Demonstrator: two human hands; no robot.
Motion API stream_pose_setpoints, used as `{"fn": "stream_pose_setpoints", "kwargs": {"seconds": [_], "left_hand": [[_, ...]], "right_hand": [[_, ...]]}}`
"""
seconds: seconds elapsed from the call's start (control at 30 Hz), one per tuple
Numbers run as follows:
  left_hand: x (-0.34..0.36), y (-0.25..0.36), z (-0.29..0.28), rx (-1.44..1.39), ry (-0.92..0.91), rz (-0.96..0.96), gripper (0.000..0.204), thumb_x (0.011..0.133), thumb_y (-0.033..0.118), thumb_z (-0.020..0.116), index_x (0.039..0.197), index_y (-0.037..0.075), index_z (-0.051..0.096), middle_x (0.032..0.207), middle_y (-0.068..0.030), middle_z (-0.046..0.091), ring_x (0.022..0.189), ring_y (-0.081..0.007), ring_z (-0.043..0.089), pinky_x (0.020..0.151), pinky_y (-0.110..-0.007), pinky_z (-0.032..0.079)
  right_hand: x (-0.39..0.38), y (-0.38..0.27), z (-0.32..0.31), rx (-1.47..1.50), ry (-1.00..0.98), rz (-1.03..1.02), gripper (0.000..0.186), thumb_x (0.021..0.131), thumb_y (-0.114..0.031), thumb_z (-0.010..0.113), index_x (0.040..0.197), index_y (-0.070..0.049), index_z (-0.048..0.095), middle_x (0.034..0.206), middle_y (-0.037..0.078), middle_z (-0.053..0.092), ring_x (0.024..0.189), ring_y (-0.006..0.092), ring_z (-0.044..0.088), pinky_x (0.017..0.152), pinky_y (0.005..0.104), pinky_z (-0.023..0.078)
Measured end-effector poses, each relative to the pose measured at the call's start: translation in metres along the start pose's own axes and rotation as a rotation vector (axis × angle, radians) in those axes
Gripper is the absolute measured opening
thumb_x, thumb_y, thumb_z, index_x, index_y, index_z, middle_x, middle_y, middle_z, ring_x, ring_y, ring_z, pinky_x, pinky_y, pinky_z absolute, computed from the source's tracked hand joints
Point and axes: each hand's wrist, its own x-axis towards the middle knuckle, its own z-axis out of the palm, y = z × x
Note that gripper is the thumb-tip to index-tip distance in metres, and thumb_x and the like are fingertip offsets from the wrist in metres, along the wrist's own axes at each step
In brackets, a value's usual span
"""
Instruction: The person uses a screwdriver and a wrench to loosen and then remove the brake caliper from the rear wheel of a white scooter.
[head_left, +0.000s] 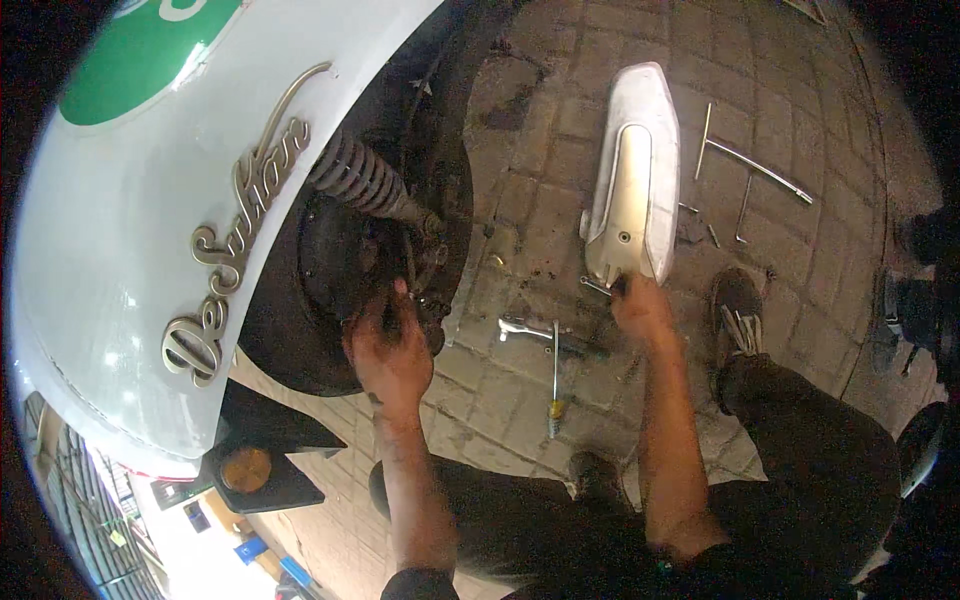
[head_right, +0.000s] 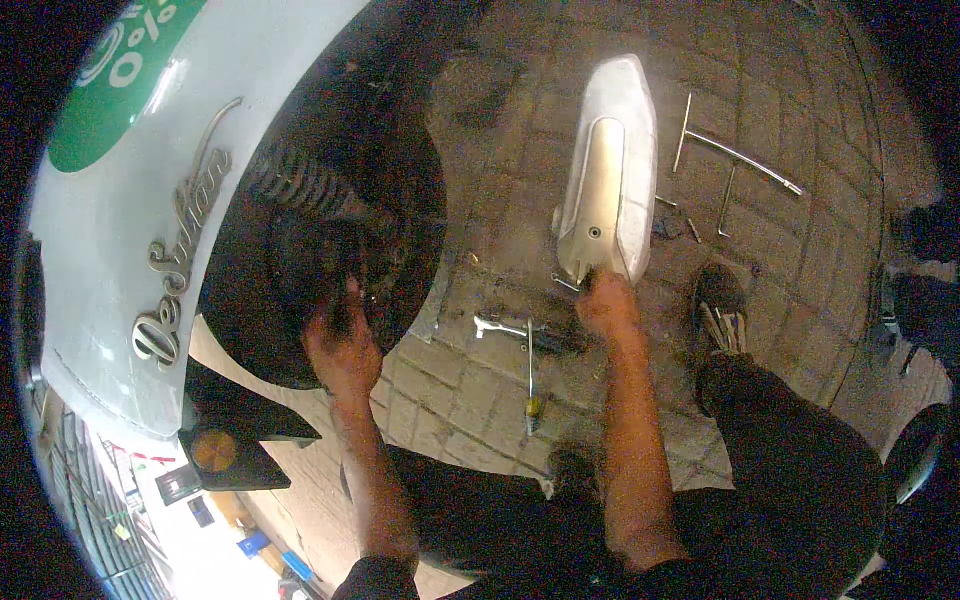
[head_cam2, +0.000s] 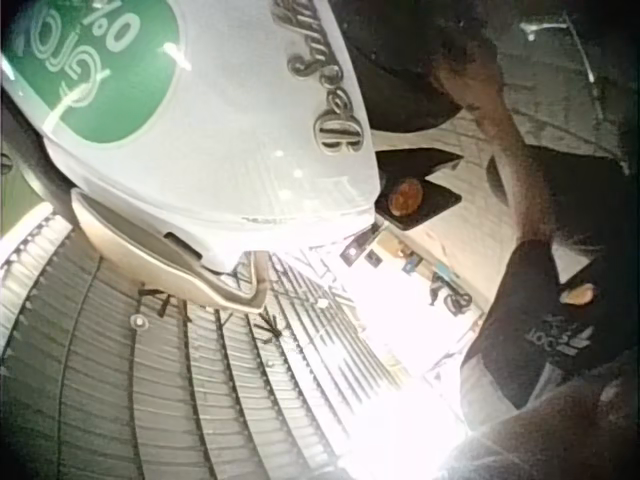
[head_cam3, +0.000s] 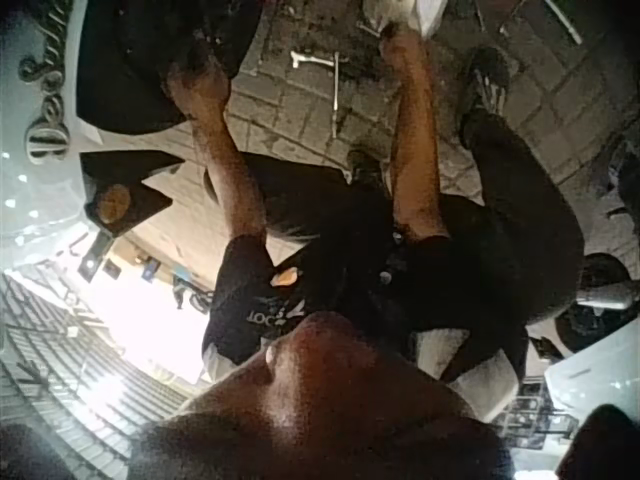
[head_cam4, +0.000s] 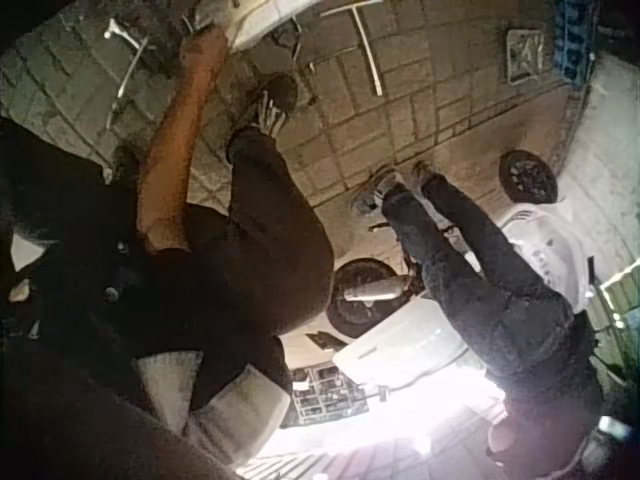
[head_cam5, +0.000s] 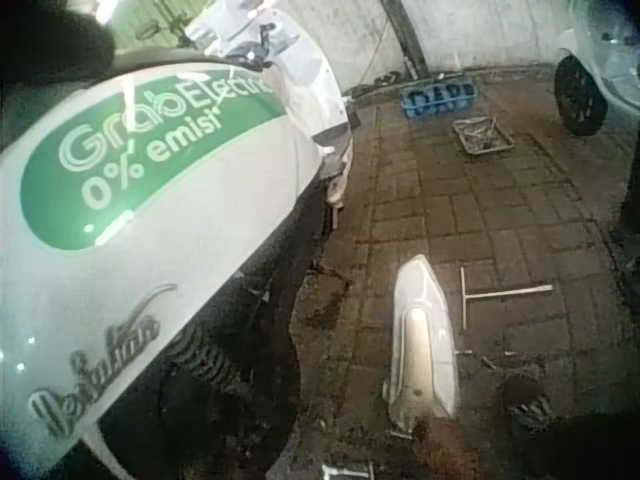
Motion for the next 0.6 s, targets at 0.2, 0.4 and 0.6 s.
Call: {"fn": "stream_pose_setpoints", "kwargs": {"seconds": [0.2, 0.4, 0.6], "left_hand": [[-0.002, 0.001, 0.002, 0.041, -0.021, 0.002, 0.060, 0.085, 0.009, 0.059, 0.142, 0.025, 0.047, 0.127, -0.0144, 0.058, 0.110, -0.0376, 0.056, 0.092, -0.050, 0.042], [-0.004, -0.002, 0.005, 0.075, 0.019, 0.060, 0.066, 0.082, 0.009, 0.058, 0.145, 0.021, 0.043, 0.132, -0.0170, 0.054, 0.112, -0.0390, 0.055, 0.092, -0.051, 0.043], [-0.004, -0.006, 0.009, -0.024, -0.049, -0.007, 0.063, 0.081, 0.008, 0.059, 0.142, 0.016, 0.045, 0.128, -0.0209, 0.055, 0.112, -0.0394, 0.055, 0.090, -0.052, 0.043]], "right_hand": [[-0.001, 0.007, 0.003, 0.001, 0.099, -0.065, 0.028, 0.082, -0.018, 0.063, 0.103, 0.001, 0.065, 0.102, 0.026, 0.065, 0.100, 0.0425, 0.062, 0.087, 0.0487, 0.049], [0.003, 0.005, 0.003, -0.047, 0.051, -0.046, 0.028, 0.082, -0.019, 0.063, 0.104, -0.001, 0.065, 0.106, 0.024, 0.065, 0.102, 0.0411, 0.062, 0.088, 0.0485, 0.049], [0.001, 0.003, 0.005, -0.044, 0.051, -0.051, 0.030, 0.082, -0.019, 0.062, 0.107, -0.001, 0.064, 0.106, 0.023, 0.066, 0.103, 0.0408, 0.062, 0.090, 0.0472, 0.049]]}}
